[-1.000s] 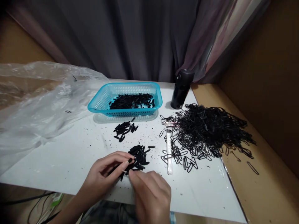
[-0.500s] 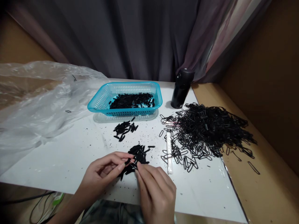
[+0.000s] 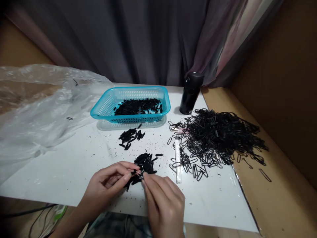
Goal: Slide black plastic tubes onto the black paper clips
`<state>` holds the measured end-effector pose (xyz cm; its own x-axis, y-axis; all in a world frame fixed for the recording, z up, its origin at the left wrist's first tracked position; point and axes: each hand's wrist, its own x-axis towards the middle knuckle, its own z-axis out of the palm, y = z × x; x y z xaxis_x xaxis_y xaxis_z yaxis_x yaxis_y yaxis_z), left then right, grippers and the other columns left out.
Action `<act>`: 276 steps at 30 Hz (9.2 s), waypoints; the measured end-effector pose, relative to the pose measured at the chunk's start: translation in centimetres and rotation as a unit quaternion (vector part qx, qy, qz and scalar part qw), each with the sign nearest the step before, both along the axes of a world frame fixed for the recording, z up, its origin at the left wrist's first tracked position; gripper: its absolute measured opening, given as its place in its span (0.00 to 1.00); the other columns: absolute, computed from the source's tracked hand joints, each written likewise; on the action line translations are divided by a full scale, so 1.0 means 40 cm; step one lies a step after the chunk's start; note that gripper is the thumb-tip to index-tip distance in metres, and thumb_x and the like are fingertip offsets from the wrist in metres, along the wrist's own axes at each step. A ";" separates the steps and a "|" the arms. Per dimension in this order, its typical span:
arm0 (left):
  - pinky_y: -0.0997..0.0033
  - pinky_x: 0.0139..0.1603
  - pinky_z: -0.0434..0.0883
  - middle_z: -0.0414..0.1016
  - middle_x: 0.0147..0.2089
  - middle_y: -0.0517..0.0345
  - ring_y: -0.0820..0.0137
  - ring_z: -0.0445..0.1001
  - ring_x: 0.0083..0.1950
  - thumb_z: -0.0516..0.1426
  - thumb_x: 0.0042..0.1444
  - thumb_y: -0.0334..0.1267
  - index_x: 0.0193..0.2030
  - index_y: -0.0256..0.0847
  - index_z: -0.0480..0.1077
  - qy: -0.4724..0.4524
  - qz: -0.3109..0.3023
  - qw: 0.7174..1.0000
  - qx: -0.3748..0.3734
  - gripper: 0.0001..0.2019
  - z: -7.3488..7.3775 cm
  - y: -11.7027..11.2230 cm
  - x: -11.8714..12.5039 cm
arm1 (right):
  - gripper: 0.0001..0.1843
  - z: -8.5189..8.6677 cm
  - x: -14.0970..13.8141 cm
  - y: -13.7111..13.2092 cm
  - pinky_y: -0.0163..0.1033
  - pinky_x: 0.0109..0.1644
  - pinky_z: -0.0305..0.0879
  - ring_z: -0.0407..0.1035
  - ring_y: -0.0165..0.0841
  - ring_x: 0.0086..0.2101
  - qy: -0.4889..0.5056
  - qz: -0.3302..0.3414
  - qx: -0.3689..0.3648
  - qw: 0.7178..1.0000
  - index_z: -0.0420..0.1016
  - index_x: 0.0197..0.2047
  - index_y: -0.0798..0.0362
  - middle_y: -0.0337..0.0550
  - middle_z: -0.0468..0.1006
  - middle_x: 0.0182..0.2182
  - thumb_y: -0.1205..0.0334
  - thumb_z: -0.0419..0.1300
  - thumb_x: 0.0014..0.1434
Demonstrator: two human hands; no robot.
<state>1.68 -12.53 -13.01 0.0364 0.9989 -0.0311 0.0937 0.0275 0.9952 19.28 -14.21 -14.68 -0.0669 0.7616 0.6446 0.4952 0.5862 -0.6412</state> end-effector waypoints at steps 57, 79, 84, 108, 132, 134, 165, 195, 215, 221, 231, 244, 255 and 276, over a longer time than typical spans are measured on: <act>0.62 0.57 0.77 0.80 0.56 0.49 0.59 0.80 0.55 0.60 0.63 0.45 0.32 0.41 0.74 -0.028 -0.038 0.998 -0.046 0.12 -0.001 0.007 -0.030 | 0.12 -0.017 0.002 -0.020 0.36 0.43 0.75 0.78 0.31 0.39 0.051 -0.001 -0.034 0.998 0.78 0.47 0.51 0.42 0.83 0.40 0.75 0.62 0.63; 0.53 0.56 0.62 0.77 0.46 0.55 0.57 0.73 0.51 0.54 0.65 0.43 0.44 0.45 0.73 0.444 0.008 0.894 0.061 0.08 -0.006 0.061 -0.115 | 0.14 -0.016 -0.002 -0.026 0.36 0.38 0.76 0.78 0.32 0.36 0.057 -0.030 -0.047 0.997 0.79 0.46 0.50 0.41 0.83 0.37 0.75 0.61 0.62; 0.56 0.55 0.63 0.80 0.43 0.56 0.59 0.75 0.46 0.54 0.66 0.42 0.40 0.45 0.75 0.422 0.002 0.904 0.071 0.09 -0.003 0.071 -0.110 | 0.14 -0.021 -0.003 -0.026 0.35 0.39 0.77 0.79 0.32 0.36 0.058 -0.022 -0.041 0.997 0.79 0.47 0.50 0.41 0.83 0.37 0.75 0.61 0.61; 0.65 0.45 0.69 0.84 0.35 0.63 0.65 0.80 0.37 0.62 0.60 0.36 0.36 0.48 0.77 0.307 0.037 0.923 0.228 0.03 0.054 0.007 -0.071 | 0.13 -0.022 0.005 -0.022 0.36 0.39 0.77 0.79 0.34 0.37 0.038 -0.016 -0.046 0.998 0.80 0.47 0.51 0.44 0.84 0.38 0.74 0.62 0.62; 0.72 0.37 0.73 0.81 0.31 0.61 0.67 0.78 0.34 0.60 0.58 0.40 0.31 0.46 0.77 0.161 0.039 0.985 0.037 0.07 0.035 -0.012 0.016 | 0.10 0.005 -0.009 -0.009 0.29 0.40 0.77 0.79 0.30 0.36 0.073 -0.039 -0.057 0.995 0.80 0.45 0.52 0.43 0.83 0.36 0.72 0.62 0.62; 0.72 0.37 0.73 0.81 0.31 0.61 0.67 0.78 0.34 0.60 0.58 0.39 0.31 0.46 0.78 0.161 0.035 0.985 0.047 0.06 0.033 -0.015 0.019 | 0.10 0.008 -0.009 -0.008 0.28 0.40 0.77 0.79 0.29 0.35 0.079 -0.036 -0.060 0.994 0.80 0.43 0.52 0.41 0.83 0.35 0.73 0.61 0.62; 0.74 0.47 0.72 0.80 0.41 0.61 0.71 0.75 0.45 0.53 0.63 0.25 0.31 0.44 0.66 0.147 -0.037 0.963 0.224 0.11 0.007 -0.004 -0.054 | 0.07 -0.005 0.007 -0.014 0.30 0.37 0.76 0.78 0.29 0.35 0.117 -0.105 -0.045 0.987 0.82 0.42 0.48 0.39 0.83 0.35 0.68 0.65 0.62; 0.68 0.45 0.77 0.85 0.42 0.53 0.67 0.81 0.43 0.61 0.61 0.25 0.41 0.41 0.78 0.180 -0.044 0.937 0.297 0.08 -0.015 0.015 -0.065 | 0.17 -0.001 0.000 0.012 0.35 0.43 0.75 0.77 0.30 0.39 -0.011 0.084 -0.080 0.993 0.78 0.53 0.51 0.40 0.84 0.42 0.77 0.60 0.64; 0.70 0.47 0.74 0.83 0.45 0.55 0.68 0.79 0.45 0.59 0.62 0.23 0.42 0.41 0.76 0.218 -0.070 0.937 0.265 0.10 -0.021 0.013 -0.065 | 0.24 -0.019 0.004 0.014 0.41 0.38 0.71 0.74 0.35 0.38 -0.070 0.084 -0.026 0.994 0.76 0.57 0.53 0.46 0.83 0.43 0.80 0.54 0.63; 0.67 0.44 0.76 0.85 0.43 0.53 0.65 0.80 0.42 0.60 0.61 0.25 0.41 0.42 0.77 0.210 -0.057 0.937 0.274 0.08 -0.013 0.012 -0.062 | 0.25 -0.020 0.012 0.006 0.42 0.35 0.70 0.74 0.36 0.35 -0.042 0.129 -0.023 0.990 0.75 0.57 0.54 0.48 0.83 0.43 0.81 0.52 0.61; 0.68 0.48 0.78 0.84 0.46 0.51 0.66 0.82 0.45 0.60 0.60 0.24 0.39 0.41 0.77 0.166 -0.047 0.953 0.249 0.08 -0.005 0.007 -0.063 | 0.20 0.005 0.003 0.013 0.38 0.40 0.74 0.77 0.33 0.38 -0.023 0.074 -0.052 0.996 0.77 0.53 0.52 0.44 0.83 0.41 0.79 0.57 0.63; 0.72 0.44 0.80 0.84 0.43 0.52 0.67 0.84 0.42 0.60 0.58 0.23 0.36 0.41 0.76 0.159 -0.039 0.958 0.235 0.08 -0.004 0.005 -0.061 | 0.17 0.019 -0.005 0.023 0.37 0.37 0.75 0.76 0.32 0.36 -0.050 0.078 -0.035 0.995 0.79 0.50 0.56 0.46 0.83 0.38 0.79 0.57 0.63; 0.77 0.46 0.79 0.85 0.43 0.53 0.70 0.84 0.42 0.61 0.57 0.22 0.36 0.40 0.76 0.182 -0.045 0.949 0.252 0.08 -0.007 0.007 -0.063 | 0.20 -0.001 0.000 0.018 0.40 0.36 0.72 0.73 0.34 0.35 -0.076 0.085 -0.036 0.993 0.77 0.54 0.54 0.47 0.83 0.40 0.79 0.54 0.64; 0.83 0.48 0.77 0.85 0.43 0.54 0.74 0.83 0.43 0.60 0.57 0.22 0.36 0.39 0.76 0.178 -0.055 0.950 0.252 0.08 -0.004 0.009 -0.062 | 0.20 0.003 0.016 0.005 0.38 0.39 0.71 0.74 0.33 0.38 0.007 0.131 -0.066 0.989 0.76 0.54 0.54 0.45 0.81 0.42 0.81 0.56 0.63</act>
